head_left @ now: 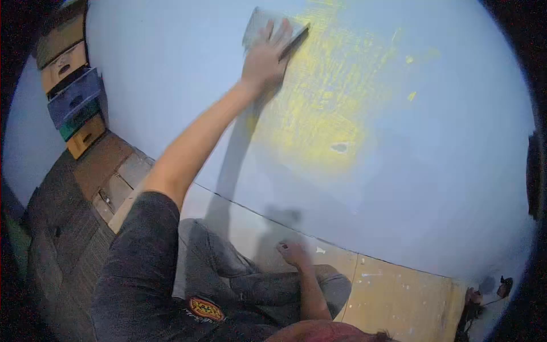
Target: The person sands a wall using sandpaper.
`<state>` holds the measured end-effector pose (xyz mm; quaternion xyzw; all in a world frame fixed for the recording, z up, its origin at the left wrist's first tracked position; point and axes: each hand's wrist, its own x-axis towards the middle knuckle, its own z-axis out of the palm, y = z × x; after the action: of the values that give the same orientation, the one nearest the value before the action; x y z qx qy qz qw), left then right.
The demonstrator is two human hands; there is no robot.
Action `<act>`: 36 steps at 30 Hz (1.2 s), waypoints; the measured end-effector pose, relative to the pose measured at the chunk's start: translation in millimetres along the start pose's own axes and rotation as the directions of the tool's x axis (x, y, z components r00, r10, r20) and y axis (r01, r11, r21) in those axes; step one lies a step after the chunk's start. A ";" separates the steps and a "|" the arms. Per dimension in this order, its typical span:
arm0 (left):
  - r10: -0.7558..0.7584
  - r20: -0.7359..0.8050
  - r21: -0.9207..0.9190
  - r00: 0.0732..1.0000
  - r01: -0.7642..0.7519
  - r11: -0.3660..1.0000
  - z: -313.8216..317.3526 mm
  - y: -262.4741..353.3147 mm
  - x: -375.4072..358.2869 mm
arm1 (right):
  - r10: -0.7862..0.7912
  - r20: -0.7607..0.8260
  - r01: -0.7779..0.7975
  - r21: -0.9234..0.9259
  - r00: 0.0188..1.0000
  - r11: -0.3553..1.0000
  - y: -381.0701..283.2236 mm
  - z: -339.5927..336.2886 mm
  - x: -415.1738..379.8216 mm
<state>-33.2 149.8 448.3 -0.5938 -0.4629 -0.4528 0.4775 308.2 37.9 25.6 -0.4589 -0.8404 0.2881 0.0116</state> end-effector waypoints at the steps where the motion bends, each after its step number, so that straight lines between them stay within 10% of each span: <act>1: -0.005 0.034 0.003 0.999 0.005 1.000 4.8 3.7 -28.1 | -0.001 -0.017 0.001 -0.019 1.000 1.000 1.2 4.9 1.7; 10: -0.048 0.417 -0.038 0.908 0.070 0.997 -13.1 27.6 -213.6 | 0.013 0.088 -0.013 0.010 0.996 1.000 1.2 2.2 -10.5; 16: 0.062 0.181 0.035 0.981 -0.070 0.997 -9.0 -16.8 -49.6 | 0.062 0.112 -0.062 -0.003 0.992 0.998 4.7 -1.9 -11.9; 21: -0.022 0.149 -0.079 0.989 0.034 0.996 -28.0 -2.5 52.7 | -0.202 0.243 0.296 -0.454 0.949 0.841 40.3 22.7 7.2; 25: 0.043 -0.016 -0.049 0.999 -0.044 0.998 10.3 21.5 -36.8 | -0.004 0.121 0.021 -0.142 0.993 0.990 53.7 44.9 18.7; 30: 0.044 0.403 -0.095 0.914 -0.006 0.995 -6.8 63.6 -192.1 | 0.023 0.095 0.008 -0.312 0.995 0.950 -4.9 5.4 -21.2; 34: -0.038 0.505 -0.138 0.862 0.124 0.983 -19.1 61.9 -177.2 | 0.057 0.119 -0.043 -0.123 0.991 0.992 20.6 29.1 1.0; 36: -0.117 0.302 -0.219 0.946 0.189 0.957 -9.4 55.4 -115.1 | 0.063 0.199 -0.062 -0.011 0.978 0.998 35.8 40.0 2.7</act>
<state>1.7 120.6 328.6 -0.6693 -0.5126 -0.4518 0.2920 322.6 35.9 -26.2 -0.4540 -0.8232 0.3307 -0.0826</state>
